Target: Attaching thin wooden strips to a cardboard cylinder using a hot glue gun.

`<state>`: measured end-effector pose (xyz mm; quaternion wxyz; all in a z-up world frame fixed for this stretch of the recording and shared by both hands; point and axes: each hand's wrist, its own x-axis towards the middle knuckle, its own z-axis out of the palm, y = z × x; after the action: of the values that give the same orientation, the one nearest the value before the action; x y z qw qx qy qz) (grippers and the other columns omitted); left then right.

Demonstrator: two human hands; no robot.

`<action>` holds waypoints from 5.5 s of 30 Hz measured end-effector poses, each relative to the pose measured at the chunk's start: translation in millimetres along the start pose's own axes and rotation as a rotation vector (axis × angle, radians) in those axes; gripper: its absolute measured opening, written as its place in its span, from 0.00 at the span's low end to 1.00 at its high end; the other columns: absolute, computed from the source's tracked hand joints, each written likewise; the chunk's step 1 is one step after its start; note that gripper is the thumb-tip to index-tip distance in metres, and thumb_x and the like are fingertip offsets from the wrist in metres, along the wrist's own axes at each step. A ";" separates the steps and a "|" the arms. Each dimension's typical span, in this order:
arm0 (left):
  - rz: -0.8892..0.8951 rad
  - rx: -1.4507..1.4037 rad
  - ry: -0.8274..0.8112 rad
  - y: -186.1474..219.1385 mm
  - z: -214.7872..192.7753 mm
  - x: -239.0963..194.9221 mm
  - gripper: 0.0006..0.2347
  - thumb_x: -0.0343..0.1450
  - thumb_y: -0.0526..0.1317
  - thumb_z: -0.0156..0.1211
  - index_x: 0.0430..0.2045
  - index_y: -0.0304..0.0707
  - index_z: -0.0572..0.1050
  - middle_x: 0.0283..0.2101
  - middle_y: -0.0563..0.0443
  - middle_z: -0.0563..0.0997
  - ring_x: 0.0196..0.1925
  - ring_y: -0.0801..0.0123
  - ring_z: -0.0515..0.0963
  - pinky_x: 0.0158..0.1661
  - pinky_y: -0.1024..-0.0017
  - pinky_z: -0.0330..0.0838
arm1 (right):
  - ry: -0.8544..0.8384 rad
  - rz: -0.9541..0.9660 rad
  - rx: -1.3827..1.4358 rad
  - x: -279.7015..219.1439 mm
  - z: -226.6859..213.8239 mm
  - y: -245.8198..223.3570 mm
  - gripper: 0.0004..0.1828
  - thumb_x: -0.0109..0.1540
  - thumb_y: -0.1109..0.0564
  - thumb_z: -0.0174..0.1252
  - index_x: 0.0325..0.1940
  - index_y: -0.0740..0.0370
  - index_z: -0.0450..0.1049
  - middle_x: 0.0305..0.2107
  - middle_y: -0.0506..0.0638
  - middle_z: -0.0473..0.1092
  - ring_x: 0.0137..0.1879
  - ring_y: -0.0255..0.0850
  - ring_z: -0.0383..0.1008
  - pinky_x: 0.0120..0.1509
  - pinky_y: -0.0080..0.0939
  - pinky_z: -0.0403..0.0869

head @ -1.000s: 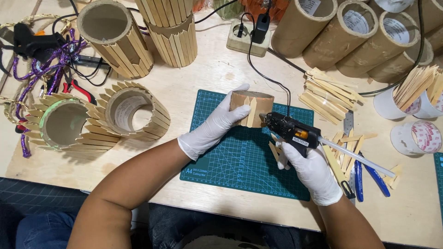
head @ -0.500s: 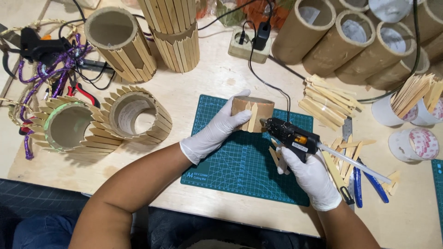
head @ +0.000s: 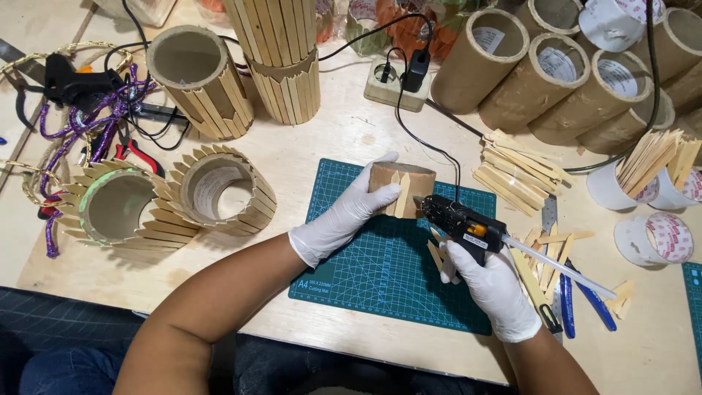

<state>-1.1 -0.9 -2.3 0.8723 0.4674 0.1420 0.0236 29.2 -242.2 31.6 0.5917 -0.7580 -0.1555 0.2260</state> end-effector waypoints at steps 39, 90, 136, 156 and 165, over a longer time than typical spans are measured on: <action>0.096 0.061 0.002 -3.3 -5.1 -1.1 0.32 0.65 0.43 0.70 0.65 0.48 0.61 0.52 0.46 0.69 0.51 0.68 0.71 0.50 0.62 0.78 | 0.074 0.091 -0.317 -6.6 8.8 -48.3 0.07 0.64 0.57 0.61 0.35 0.62 0.81 0.14 0.56 0.77 0.23 0.44 0.76 0.35 0.38 0.69; -0.052 -0.129 -0.356 18.9 4.1 -14.7 0.41 0.59 0.54 0.70 0.64 0.42 0.53 0.59 0.44 0.65 0.59 0.60 0.69 0.55 0.60 0.74 | 0.255 -0.874 -1.139 194.1 -82.5 -105.1 0.10 0.68 0.66 0.58 0.53 0.68 0.79 0.49 0.68 0.71 0.54 0.65 0.65 0.54 0.63 0.68; 0.175 0.073 -0.294 -21.3 -5.2 -12.6 0.37 0.66 0.38 0.72 0.70 0.46 0.57 0.67 0.45 0.66 0.68 0.64 0.64 0.69 0.58 0.56 | 0.043 -0.187 0.000 31.8 10.5 -51.3 0.15 0.58 0.69 0.70 0.48 0.61 0.79 0.36 0.52 0.78 0.45 0.36 0.77 0.56 0.39 0.75; 0.190 0.164 -0.279 -19.0 -3.6 -15.6 0.36 0.66 0.40 0.74 0.69 0.47 0.59 0.66 0.46 0.68 0.66 0.66 0.64 0.67 0.57 0.58 | 0.043 -0.264 -0.148 33.0 16.3 -54.2 0.14 0.61 0.67 0.69 0.50 0.61 0.80 0.35 0.52 0.74 0.46 0.37 0.75 0.57 0.42 0.76; 0.163 0.157 -0.235 -9.4 3.1 -21.6 0.34 0.66 0.39 0.72 0.67 0.47 0.61 0.61 0.51 0.70 0.61 0.70 0.67 0.65 0.61 0.61 | 0.067 -0.320 -0.170 31.7 20.4 -55.4 0.12 0.63 0.68 0.65 0.50 0.60 0.79 0.36 0.51 0.74 0.47 0.39 0.76 0.57 0.45 0.76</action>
<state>-21.8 -12.4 -3.6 0.8389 0.5435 0.0023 0.0283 47.2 -195.5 76.1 0.5587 -0.7780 -0.2730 0.0896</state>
